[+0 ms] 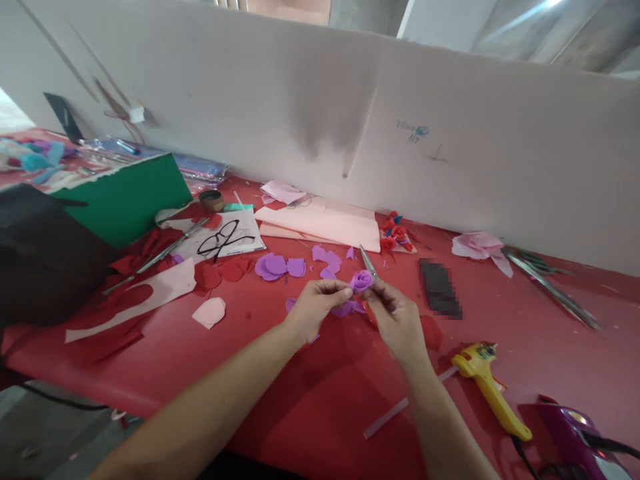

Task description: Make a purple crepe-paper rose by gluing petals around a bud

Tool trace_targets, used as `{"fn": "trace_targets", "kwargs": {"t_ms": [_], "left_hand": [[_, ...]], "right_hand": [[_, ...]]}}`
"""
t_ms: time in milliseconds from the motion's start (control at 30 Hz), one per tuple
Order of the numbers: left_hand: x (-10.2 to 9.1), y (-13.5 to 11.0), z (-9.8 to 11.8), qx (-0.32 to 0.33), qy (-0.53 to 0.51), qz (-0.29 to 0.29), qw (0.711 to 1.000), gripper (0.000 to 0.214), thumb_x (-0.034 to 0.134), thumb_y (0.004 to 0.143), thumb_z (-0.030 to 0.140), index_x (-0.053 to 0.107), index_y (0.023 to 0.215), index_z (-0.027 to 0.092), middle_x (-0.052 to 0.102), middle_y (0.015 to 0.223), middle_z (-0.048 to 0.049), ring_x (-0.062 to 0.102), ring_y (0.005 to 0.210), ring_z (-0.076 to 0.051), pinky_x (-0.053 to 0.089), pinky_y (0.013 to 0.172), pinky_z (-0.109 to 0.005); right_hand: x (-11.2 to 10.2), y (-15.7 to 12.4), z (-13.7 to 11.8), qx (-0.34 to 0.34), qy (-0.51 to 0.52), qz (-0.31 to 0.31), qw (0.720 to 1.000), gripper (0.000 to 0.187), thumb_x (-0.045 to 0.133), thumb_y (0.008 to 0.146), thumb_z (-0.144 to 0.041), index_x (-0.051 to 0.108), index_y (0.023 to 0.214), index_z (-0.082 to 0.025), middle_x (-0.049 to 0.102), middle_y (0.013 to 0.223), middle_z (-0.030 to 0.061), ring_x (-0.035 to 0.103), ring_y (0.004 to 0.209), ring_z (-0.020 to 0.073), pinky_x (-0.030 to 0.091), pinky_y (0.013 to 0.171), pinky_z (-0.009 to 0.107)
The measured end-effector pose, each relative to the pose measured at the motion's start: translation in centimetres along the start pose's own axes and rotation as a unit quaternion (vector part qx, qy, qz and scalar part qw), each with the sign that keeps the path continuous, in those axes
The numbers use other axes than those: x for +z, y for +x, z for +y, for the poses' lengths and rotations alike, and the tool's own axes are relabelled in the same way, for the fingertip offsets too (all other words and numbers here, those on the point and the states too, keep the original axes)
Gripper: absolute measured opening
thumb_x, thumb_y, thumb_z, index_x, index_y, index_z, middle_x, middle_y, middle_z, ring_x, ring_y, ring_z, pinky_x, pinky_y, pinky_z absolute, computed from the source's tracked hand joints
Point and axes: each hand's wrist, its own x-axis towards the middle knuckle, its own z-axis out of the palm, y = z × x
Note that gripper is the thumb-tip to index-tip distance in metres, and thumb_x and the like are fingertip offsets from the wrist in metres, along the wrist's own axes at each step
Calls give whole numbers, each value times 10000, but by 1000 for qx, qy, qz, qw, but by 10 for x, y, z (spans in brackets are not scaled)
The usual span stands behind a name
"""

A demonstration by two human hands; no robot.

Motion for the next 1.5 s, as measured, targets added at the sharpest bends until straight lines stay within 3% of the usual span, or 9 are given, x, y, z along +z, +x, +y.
{"fn": "trace_targets", "kwargs": {"t_ms": [400, 667, 933, 1267, 1500], "left_hand": [[1, -1, 1, 16, 35, 15, 999, 269, 831, 557, 361, 730, 667, 136, 671, 651, -41, 560, 610, -125, 420, 652, -280], [0, 0, 3, 20, 41, 37, 998, 246, 822, 550, 325, 742, 689, 139, 665, 644, -26, 532, 610, -113, 400, 642, -269], [1, 0, 0, 32, 33, 54, 997, 210, 816, 550, 291, 747, 687, 148, 676, 663, -27, 548, 635, -120, 413, 667, -274], [2, -1, 1, 39, 18, 72, 996, 232, 817, 576, 306, 731, 717, 143, 657, 665, -9, 530, 625, -97, 398, 651, -256], [2, -1, 1, 39, 11, 78, 996, 223, 819, 565, 288, 725, 702, 140, 660, 661, -12, 542, 634, -99, 406, 661, -255]], "right_hand": [[-2, -3, -2, -2, -21, -34, 999, 228, 591, 848, -357, 682, 983, -197, 706, 911, 49, 637, 845, 196, 498, 809, 329], [-3, -4, -1, 4, -21, -21, 1000, 189, 609, 831, -339, 682, 921, -190, 699, 874, 36, 620, 801, 179, 491, 781, 317], [-2, -6, -7, -7, -46, -30, 998, 224, 588, 851, -335, 686, 984, -183, 707, 926, 57, 634, 841, 194, 493, 802, 331], [6, -9, -13, -9, -80, 33, 996, 202, 583, 844, -326, 688, 908, -166, 724, 867, 69, 665, 793, 198, 522, 754, 325], [7, -13, -12, -4, -83, 38, 996, 209, 578, 854, -330, 686, 930, -169, 730, 894, 77, 672, 802, 197, 529, 760, 326]]}}
